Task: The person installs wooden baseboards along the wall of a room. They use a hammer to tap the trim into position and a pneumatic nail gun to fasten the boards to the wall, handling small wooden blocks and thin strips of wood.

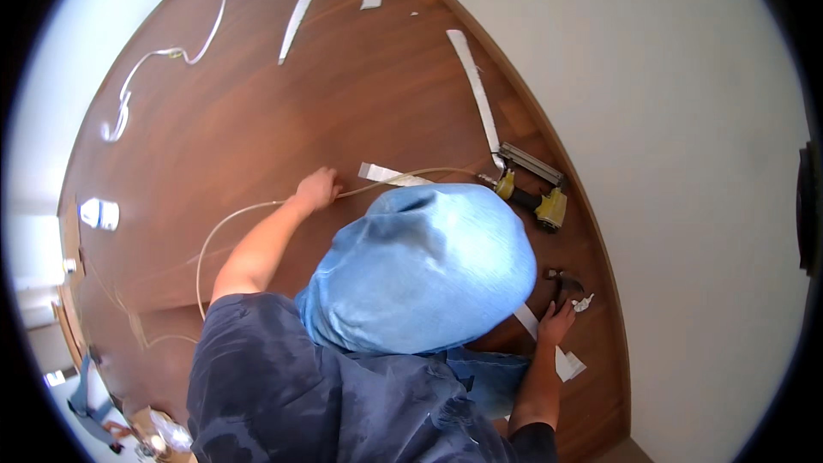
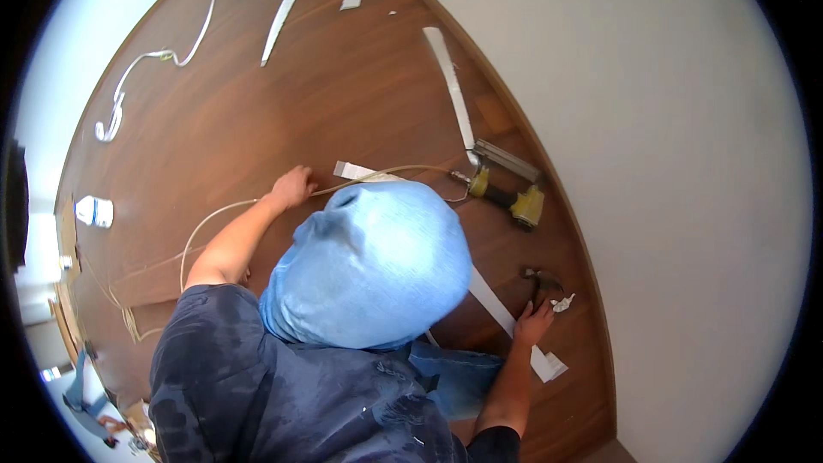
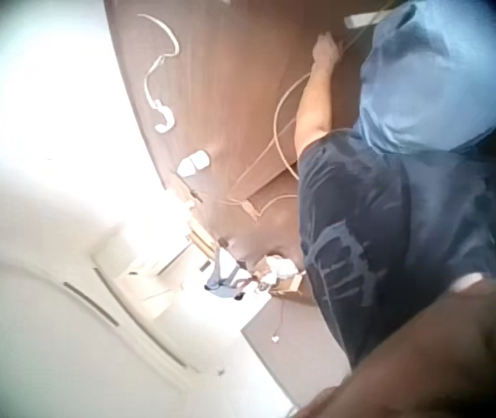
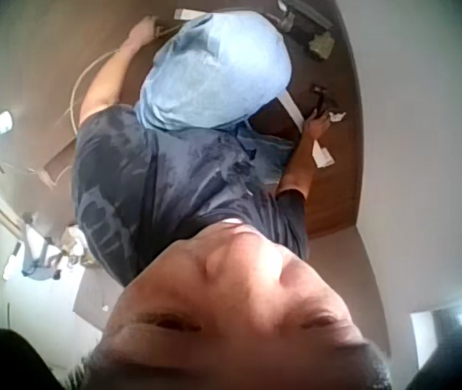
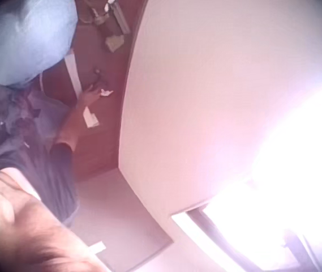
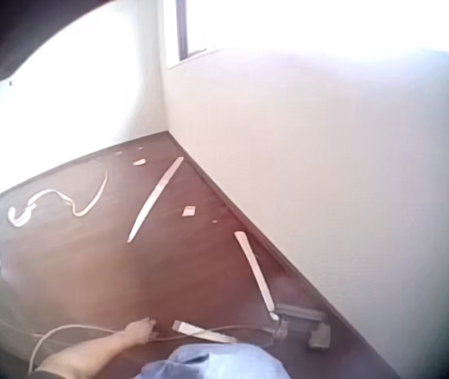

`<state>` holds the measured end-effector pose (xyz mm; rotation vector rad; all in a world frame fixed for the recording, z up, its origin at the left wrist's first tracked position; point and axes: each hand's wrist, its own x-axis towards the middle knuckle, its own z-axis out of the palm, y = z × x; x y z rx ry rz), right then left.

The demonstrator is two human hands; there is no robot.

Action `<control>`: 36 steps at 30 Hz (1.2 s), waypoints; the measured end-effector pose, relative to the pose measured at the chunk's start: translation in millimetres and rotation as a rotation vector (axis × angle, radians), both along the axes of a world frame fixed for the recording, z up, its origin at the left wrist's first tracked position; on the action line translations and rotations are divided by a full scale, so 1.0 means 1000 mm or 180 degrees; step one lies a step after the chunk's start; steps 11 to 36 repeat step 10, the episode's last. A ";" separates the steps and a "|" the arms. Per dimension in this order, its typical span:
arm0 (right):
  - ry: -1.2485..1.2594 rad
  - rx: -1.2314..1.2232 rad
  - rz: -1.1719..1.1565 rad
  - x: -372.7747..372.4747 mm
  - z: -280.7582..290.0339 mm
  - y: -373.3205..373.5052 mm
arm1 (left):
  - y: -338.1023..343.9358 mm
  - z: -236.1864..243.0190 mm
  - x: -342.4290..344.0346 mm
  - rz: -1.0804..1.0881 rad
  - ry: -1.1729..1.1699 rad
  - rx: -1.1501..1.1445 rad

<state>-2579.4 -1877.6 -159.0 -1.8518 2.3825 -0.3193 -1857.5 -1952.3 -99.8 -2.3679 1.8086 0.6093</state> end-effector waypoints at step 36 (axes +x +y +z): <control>0.0246 0.0410 -0.0477 0.006 0.000 0.000 | -0.313 0.009 -0.082 -0.1447 0.1291 -0.0401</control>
